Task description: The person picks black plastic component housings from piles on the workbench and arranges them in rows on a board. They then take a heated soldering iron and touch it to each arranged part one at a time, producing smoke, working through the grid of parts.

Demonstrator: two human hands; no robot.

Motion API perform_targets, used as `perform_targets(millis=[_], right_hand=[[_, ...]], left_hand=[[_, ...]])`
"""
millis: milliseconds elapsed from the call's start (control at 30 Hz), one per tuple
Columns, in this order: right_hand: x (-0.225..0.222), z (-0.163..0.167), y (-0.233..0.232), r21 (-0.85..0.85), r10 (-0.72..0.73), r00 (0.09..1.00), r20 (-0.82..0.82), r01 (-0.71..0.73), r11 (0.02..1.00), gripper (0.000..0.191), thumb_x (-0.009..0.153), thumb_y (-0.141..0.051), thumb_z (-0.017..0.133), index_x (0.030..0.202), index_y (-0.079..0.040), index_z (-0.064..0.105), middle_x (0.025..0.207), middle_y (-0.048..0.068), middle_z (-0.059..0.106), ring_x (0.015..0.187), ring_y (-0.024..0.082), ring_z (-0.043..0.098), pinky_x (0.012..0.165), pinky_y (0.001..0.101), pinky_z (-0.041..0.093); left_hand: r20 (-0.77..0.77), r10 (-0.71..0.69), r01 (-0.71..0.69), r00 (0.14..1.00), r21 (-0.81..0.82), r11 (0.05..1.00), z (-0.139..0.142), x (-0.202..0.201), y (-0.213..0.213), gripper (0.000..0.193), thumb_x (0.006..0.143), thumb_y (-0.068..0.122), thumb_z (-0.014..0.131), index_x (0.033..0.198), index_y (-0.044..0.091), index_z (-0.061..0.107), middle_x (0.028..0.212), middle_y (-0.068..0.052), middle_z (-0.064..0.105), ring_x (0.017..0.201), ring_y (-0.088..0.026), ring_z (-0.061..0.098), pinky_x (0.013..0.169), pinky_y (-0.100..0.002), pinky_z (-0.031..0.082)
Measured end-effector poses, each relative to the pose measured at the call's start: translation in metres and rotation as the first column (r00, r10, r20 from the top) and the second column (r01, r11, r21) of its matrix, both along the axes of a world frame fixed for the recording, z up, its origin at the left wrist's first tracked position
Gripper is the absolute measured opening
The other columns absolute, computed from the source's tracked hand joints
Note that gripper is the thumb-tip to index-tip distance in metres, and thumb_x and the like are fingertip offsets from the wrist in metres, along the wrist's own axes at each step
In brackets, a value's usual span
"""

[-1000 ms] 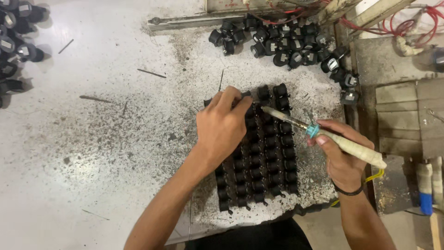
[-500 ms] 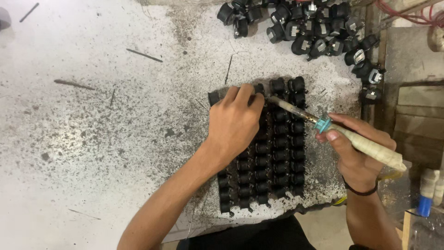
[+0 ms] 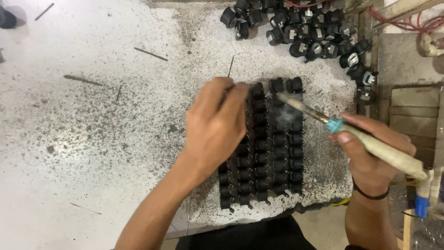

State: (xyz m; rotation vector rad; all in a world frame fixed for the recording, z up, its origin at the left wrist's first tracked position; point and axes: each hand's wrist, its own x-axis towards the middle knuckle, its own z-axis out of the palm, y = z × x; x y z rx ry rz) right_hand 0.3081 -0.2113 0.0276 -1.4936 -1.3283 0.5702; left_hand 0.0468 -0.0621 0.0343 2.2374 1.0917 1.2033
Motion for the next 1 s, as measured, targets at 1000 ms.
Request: perform_targets(millis=[1000], right_hand=[[-0.037, 0.005, 0.011, -0.106, 0.015, 0.997, 0.07, -0.007, 0.994, 0.031, 0.106, -0.016, 0.07, 0.122, 0.009, 0.068, 0.098, 0.022, 0.073, 0.079, 0.022, 0.076, 0.069, 0.0281, 0.065]], left_hand=[[-0.133, -0.03, 0.009, 0.991, -0.149, 0.989, -0.038, -0.01, -0.012, 0.021, 0.089, -0.006, 0.067, 0.108, -0.002, 0.072, 0.1, -0.009, 0.064, 0.079, -0.02, 0.066, 0.054, -0.033, 0.055]])
